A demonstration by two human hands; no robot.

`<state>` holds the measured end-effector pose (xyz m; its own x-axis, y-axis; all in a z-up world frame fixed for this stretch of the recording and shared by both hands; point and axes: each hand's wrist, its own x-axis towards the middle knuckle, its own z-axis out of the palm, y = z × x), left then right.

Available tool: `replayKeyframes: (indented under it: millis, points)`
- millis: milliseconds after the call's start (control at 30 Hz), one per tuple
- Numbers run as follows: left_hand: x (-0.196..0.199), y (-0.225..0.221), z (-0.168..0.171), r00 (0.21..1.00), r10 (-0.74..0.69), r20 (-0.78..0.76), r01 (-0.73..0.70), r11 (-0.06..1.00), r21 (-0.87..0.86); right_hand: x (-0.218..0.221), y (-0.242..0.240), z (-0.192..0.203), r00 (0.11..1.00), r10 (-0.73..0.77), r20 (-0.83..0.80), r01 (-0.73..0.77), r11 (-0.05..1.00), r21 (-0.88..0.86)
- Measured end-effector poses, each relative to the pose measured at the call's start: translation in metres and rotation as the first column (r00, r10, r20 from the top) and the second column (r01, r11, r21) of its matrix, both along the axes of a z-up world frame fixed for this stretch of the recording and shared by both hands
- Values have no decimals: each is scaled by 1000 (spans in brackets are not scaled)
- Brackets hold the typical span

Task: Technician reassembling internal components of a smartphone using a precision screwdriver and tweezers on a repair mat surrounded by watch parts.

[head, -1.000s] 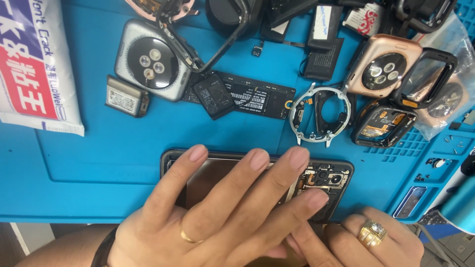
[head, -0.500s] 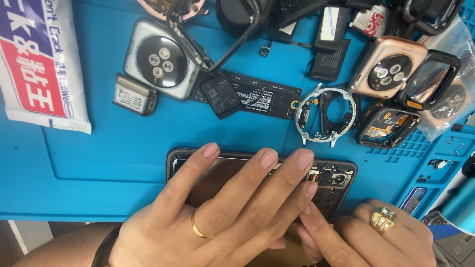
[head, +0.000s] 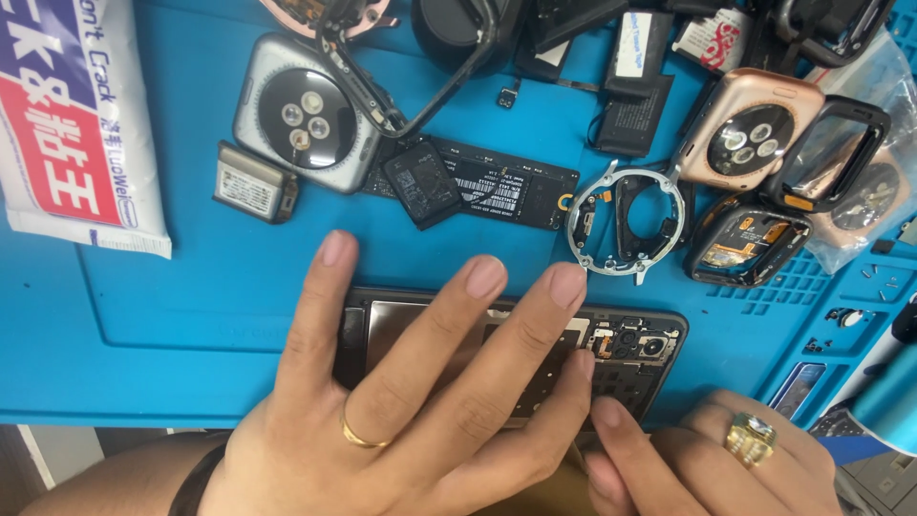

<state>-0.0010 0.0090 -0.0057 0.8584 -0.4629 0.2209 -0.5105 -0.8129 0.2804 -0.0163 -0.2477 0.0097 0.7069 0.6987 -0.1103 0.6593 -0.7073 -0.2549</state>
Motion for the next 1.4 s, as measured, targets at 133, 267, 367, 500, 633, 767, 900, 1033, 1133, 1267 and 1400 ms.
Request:
replayKeyframes:
  millis: [133,267,367,500,633,767,900,1033,1133,1267,1400]
  points:
    - [1,-1,4,998,-20,-65,20,1000,-4,-24,-56,-3,984,34,-172,-21,997,77]
    - [2,-3,2,995,-32,-96,31,999,-10,-73,-31,-14,698,-691,-190,714,651,255]
    - [2,-5,6,990,-50,-128,56,997,44,-45,-146,12,537,-289,-792,533,844,54]
    - [3,-14,9,987,-15,-158,28,996,81,-55,-154,-13,-169,-562,-810,755,454,-473]
    - [4,-22,7,995,-20,-97,25,998,53,-51,-163,-9,654,-331,-680,575,801,164]
    - [3,-24,9,993,-40,-115,53,992,110,-60,-195,-26,865,-155,-477,331,890,312]
    - [-1,-20,12,988,-106,-116,127,973,192,-45,-203,-49,594,-378,-710,528,849,-11]
    - [-2,-25,17,987,-106,-118,131,964,229,-50,-116,-69,431,-902,20,567,288,772]
    - [-4,-31,17,985,-119,-123,146,958,247,-29,-140,-65,412,-907,92,552,329,766]
    - [-4,-37,8,988,-151,-32,155,960,235,3,-129,-44,573,-756,317,254,532,808]
    - [-10,-41,3,993,-118,-24,120,969,216,8,-108,-39,571,-767,292,288,520,804]
